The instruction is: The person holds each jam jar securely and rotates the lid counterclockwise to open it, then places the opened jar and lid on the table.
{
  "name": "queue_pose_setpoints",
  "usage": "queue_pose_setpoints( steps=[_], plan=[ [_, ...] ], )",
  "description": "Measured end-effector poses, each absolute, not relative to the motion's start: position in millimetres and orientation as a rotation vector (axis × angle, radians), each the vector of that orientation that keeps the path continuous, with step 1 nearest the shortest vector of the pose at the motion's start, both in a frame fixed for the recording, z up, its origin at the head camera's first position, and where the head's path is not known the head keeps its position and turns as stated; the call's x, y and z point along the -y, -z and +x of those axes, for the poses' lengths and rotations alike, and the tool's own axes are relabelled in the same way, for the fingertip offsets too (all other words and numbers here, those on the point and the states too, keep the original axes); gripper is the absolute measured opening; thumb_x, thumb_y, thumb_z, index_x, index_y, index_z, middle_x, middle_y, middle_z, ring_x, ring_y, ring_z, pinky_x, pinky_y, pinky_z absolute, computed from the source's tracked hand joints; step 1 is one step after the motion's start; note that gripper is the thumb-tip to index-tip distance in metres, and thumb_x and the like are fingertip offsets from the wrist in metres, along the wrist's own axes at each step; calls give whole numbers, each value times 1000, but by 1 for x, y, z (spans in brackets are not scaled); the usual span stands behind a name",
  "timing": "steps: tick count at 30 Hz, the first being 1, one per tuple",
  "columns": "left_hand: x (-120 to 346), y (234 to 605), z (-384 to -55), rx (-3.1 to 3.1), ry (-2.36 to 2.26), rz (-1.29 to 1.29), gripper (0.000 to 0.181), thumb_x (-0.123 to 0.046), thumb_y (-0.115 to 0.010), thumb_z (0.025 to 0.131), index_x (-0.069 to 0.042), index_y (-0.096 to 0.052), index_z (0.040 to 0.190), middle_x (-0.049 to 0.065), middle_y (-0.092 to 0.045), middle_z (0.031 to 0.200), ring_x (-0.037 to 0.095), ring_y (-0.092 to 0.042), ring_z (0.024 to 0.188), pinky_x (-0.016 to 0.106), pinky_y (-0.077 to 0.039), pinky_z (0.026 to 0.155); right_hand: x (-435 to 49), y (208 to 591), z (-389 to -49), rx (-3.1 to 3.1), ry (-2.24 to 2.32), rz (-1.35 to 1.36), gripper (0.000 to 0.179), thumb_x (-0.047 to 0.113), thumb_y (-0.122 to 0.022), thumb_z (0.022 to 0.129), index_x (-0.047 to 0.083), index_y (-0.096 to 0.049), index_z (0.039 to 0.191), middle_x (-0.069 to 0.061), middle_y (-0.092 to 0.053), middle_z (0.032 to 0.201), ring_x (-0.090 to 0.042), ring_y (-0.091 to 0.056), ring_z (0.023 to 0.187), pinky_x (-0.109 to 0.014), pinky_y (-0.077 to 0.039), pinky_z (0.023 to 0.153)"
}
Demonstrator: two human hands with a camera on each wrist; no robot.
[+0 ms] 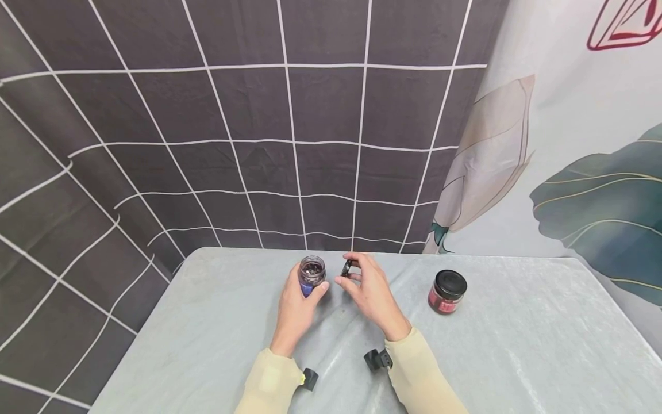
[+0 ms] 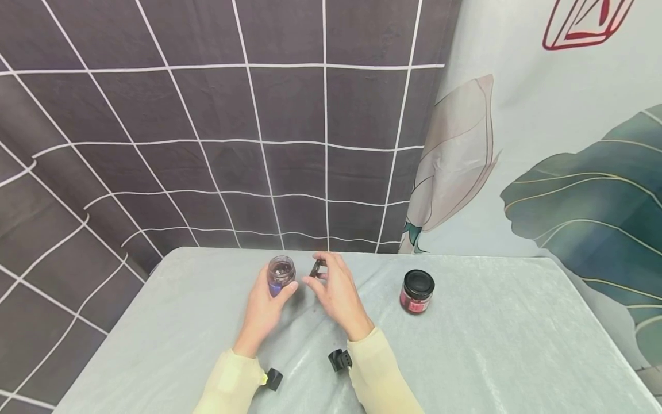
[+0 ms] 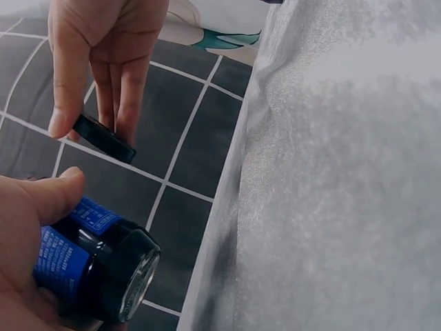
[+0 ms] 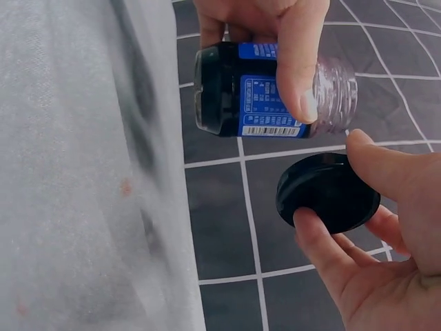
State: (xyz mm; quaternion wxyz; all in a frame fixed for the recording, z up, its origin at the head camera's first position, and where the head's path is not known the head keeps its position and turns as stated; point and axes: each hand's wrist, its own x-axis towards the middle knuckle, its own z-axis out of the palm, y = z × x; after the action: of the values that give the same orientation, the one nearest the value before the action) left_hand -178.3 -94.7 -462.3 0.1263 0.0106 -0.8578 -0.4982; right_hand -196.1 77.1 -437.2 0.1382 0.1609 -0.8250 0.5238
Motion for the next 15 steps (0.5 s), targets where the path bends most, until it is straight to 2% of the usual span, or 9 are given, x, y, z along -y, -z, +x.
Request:
queue_pose_setpoints(
  steps=[15],
  plan=[
    [96,464,-180,2475,1469,53,70,-28,-75,90,-2,-43,147,20,-57,139,37,-53,129,54,-39,107,-76,444,-197,2419,-1571,392,45,6,-82,82,-2,-60,120,-19,-64,120,-37,-70,99,-32,-59,75]
  ],
)
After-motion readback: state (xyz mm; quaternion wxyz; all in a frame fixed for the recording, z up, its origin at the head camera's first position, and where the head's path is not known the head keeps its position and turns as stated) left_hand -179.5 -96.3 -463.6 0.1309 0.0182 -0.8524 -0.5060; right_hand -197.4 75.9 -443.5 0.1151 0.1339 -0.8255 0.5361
